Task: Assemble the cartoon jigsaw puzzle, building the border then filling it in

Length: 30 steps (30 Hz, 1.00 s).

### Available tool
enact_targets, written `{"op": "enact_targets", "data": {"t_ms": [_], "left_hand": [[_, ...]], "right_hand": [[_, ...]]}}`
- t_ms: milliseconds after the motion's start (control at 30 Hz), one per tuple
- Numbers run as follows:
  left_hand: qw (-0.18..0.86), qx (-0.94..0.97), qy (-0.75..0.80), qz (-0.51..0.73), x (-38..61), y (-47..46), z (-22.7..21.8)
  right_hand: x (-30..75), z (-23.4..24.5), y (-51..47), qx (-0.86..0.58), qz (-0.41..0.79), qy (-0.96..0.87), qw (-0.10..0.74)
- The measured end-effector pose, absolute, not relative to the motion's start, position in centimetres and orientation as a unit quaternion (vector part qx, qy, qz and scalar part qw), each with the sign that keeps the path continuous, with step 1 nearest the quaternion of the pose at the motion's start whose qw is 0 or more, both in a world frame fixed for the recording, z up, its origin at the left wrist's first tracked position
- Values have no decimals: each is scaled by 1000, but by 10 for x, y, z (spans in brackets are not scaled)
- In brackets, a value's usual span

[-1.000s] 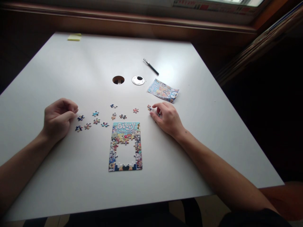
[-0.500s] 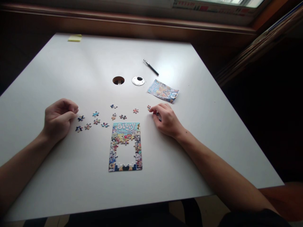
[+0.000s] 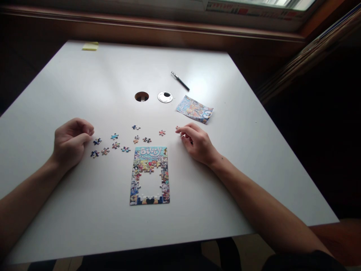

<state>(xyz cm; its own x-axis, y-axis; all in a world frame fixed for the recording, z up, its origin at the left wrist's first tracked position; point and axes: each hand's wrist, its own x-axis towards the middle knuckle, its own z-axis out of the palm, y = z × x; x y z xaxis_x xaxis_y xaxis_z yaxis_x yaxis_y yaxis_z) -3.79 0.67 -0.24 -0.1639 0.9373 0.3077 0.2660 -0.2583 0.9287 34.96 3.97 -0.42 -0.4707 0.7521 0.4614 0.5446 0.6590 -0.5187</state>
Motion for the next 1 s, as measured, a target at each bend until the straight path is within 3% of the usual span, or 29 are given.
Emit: {"op": "enact_targets", "data": {"t_ms": [267, 733, 1000], "left_hand": [[305, 563, 532, 554, -36, 7, -2], [306, 570, 527, 551, -39, 7, -3], [307, 571, 522, 554, -40, 8, -5]], "right_hand": [[347, -2, 37, -393, 147, -832, 363], [344, -4, 29, -322, 244, -801, 442], [345, -2, 33, -313, 197, -829, 420]]}}
